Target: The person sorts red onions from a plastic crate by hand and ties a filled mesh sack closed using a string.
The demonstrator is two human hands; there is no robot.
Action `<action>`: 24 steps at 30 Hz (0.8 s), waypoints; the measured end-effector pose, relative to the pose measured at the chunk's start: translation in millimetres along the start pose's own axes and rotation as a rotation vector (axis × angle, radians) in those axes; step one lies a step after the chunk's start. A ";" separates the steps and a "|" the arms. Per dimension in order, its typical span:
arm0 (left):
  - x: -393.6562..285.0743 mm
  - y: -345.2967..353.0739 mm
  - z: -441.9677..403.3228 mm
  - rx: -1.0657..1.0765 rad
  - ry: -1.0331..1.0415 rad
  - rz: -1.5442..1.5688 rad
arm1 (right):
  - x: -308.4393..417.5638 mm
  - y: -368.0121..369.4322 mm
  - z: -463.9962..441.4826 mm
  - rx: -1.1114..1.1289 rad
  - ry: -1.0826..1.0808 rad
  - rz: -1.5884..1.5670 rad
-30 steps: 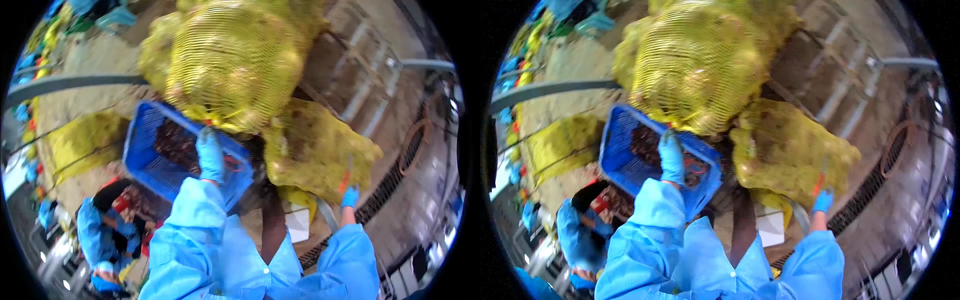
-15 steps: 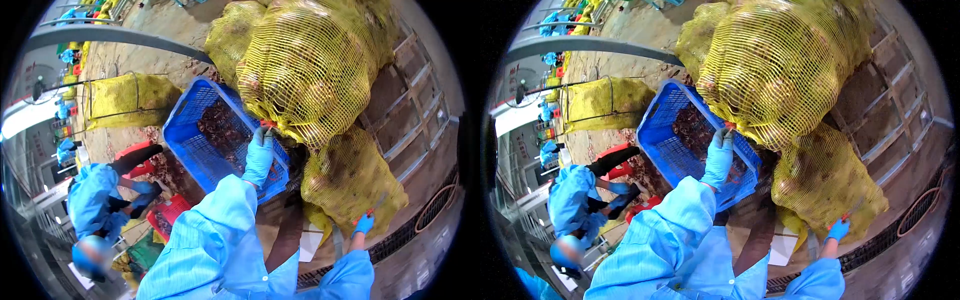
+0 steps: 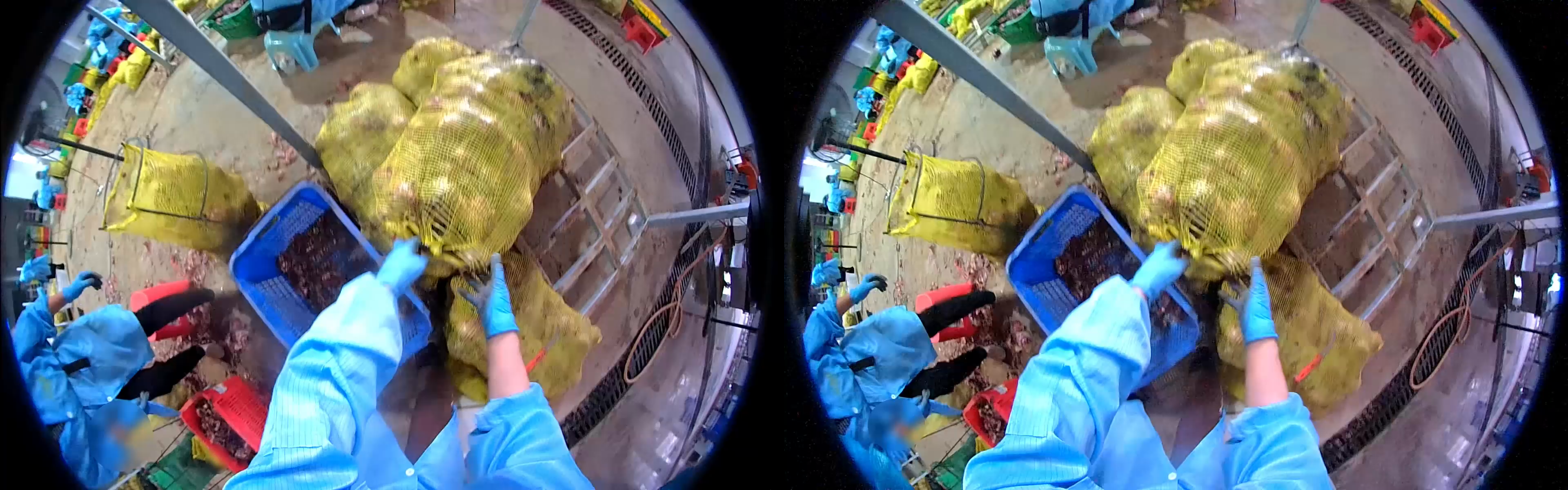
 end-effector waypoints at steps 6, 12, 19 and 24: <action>23.7 44.2 18.9 -0.256 -0.547 1.259 | 18.2 2.8 -38.4 -0.188 -0.093 0.002; 23.4 64.6 -11.9 -0.318 -0.416 1.967 | 1.7 0.2 -58.6 -0.053 0.105 -0.024; 9.8 62.0 -13.1 -0.364 -0.336 1.822 | -15.0 3.5 -95.2 -0.070 0.118 -0.322; -35.3 53.1 8.3 -0.292 -0.257 1.759 | 16.6 -5.8 -67.1 -0.072 -0.069 -0.171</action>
Point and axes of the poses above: each hand's wrist, its own z-axis away from the middle knuckle, its own y-axis out of the palm, x = y × z, the point moved 9 cm from there along -z, towards the middle knuckle, and after that the axes turned 1 degree about x, right-handed, at the moved point
